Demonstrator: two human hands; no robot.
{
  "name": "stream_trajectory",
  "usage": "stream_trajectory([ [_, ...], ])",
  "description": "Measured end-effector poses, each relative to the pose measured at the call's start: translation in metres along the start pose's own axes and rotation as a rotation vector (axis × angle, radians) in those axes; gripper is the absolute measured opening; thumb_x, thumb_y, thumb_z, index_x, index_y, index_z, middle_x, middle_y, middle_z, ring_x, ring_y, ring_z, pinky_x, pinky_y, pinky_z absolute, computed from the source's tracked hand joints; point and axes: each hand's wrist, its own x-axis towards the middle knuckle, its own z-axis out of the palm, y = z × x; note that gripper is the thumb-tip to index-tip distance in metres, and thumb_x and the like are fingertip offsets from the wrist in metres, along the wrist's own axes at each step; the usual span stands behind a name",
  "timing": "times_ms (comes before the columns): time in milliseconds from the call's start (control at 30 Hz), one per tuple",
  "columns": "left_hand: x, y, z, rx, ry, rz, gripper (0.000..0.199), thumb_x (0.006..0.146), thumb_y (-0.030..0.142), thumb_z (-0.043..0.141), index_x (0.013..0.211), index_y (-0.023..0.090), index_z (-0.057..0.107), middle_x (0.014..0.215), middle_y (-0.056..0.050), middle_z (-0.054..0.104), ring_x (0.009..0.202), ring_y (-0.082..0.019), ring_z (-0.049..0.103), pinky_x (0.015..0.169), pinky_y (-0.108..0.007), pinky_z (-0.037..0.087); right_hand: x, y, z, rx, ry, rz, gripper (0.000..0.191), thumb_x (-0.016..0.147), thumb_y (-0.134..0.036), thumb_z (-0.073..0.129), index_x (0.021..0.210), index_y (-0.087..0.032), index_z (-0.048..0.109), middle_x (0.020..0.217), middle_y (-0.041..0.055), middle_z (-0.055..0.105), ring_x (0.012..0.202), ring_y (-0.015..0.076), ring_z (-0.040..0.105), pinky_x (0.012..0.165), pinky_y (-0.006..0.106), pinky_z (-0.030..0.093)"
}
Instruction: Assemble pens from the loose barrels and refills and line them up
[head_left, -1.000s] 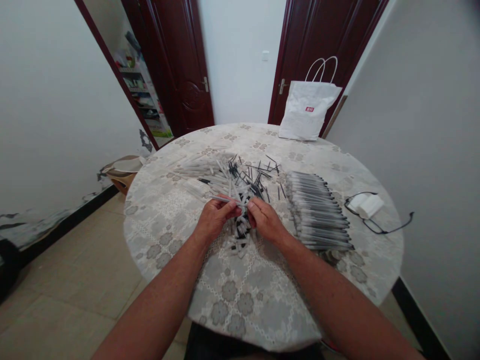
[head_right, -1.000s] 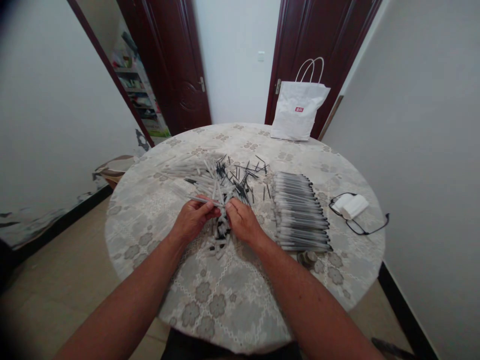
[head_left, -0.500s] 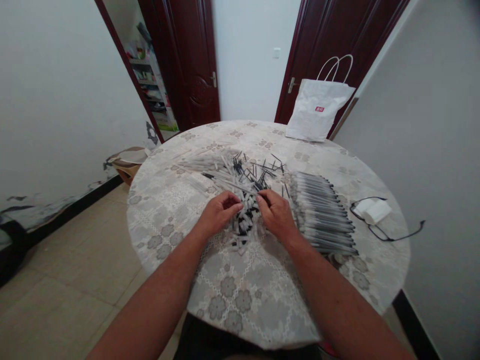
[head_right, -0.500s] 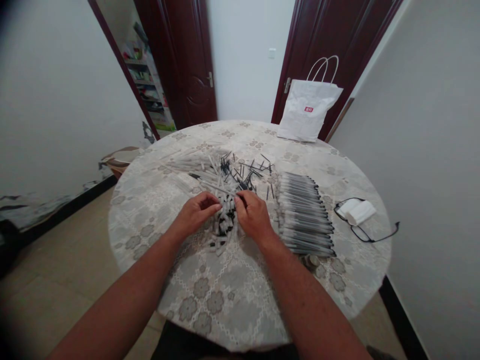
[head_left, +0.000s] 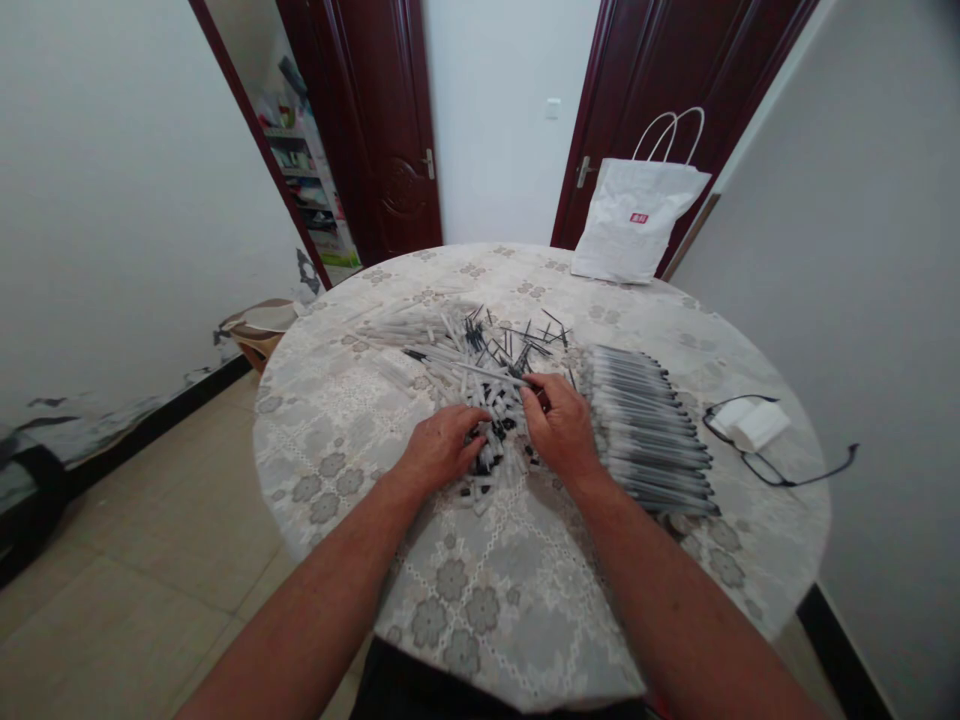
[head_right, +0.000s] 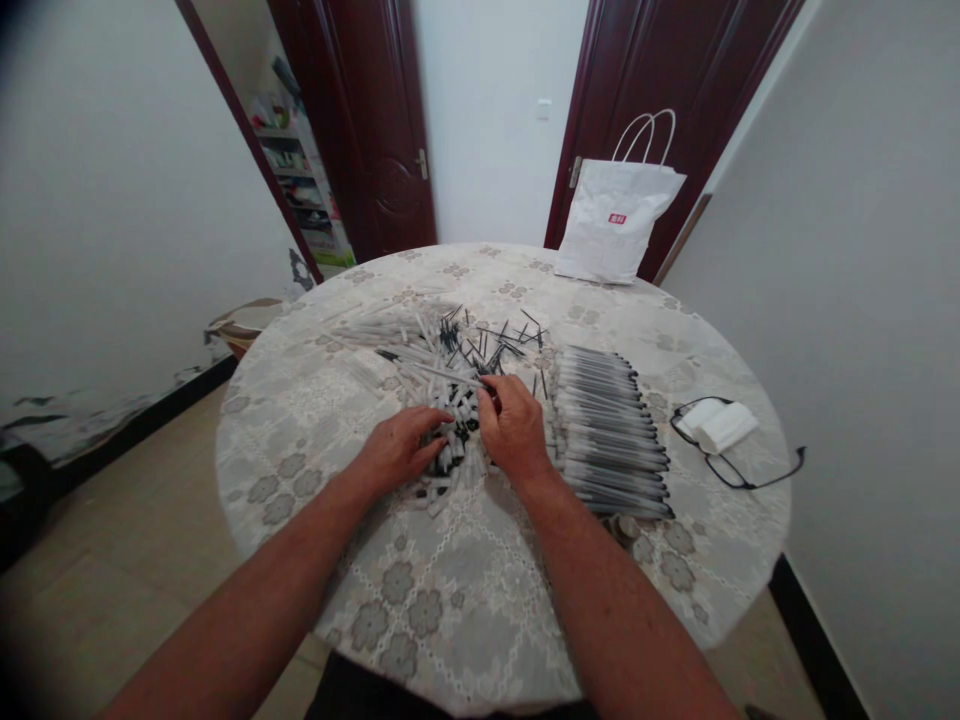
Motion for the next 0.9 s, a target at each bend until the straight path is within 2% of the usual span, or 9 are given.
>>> stream_trajectory([
  [200,0.005,0.005,-0.002,-0.201,0.143,-0.075,0.018,0.088,0.032,0.065,0.102,0.025,0.074,0.094,-0.006,0.073,0.088,-0.023,0.065,0.088,-0.035,0.048,0.000,-0.003,-0.002,0.009,0.020,-0.031,0.019,0.098,-0.025,0.053,0.109,-0.020,0.067,0.097,0.0061,0.068,0.089,0.0203,0.063,0.083,0.033,0.049],
  [367,0.012,0.011,-0.012,-0.663,0.229,-0.279,0.026,0.091,0.042,0.061,0.103,0.020,0.067,0.099,-0.008,0.075,0.081,-0.020,0.068,0.066,-0.030,0.052,-0.001,-0.006,-0.004,0.041,0.061,-0.028,0.020,0.098,-0.024,0.051,0.108,-0.021,0.067,0.096,0.0053,0.069,0.086,0.0200,0.064,0.080,0.033,0.049],
  [467,0.014,0.010,-0.015,-0.859,0.290,-0.343,0.029,0.085,0.041,0.068,0.102,0.018,0.066,0.101,-0.010,0.075,0.079,-0.020,0.068,0.062,-0.028,0.053,-0.001,-0.009,-0.004,0.066,0.061,-0.014,0.020,0.097,-0.024,0.051,0.107,-0.022,0.068,0.094,0.0049,0.069,0.084,0.0201,0.063,0.077,0.033,0.049],
  [633,0.016,0.004,-0.016,-0.852,0.337,-0.365,0.027,0.081,0.036,0.069,0.103,0.019,0.067,0.089,-0.004,0.074,0.059,-0.013,0.060,0.060,-0.028,0.051,-0.004,-0.009,-0.002,0.108,0.080,0.013,0.019,0.096,-0.026,0.052,0.106,-0.022,0.068,0.092,0.0049,0.068,0.084,0.0209,0.063,0.077,0.033,0.049],
  [800,0.016,0.004,-0.016,-0.787,0.301,-0.393,0.033,0.081,0.037,0.069,0.108,0.019,0.065,0.081,-0.001,0.071,0.053,-0.012,0.058,0.057,-0.025,0.045,-0.008,-0.005,0.001,0.174,0.094,0.114,0.022,0.097,-0.030,0.051,0.110,-0.022,0.066,0.091,0.0051,0.069,0.084,0.0219,0.064,0.073,0.033,0.049],
  [900,0.016,0.005,-0.016,-0.785,0.297,-0.402,0.031,0.078,0.037,0.072,0.103,0.019,0.064,0.076,0.001,0.069,0.053,-0.012,0.057,0.057,-0.025,0.046,-0.009,-0.004,0.002,0.189,0.109,0.124,0.023,0.095,-0.030,0.050,0.110,-0.022,0.066,0.087,0.0042,0.068,0.081,0.0217,0.064,0.070,0.033,0.049],
])
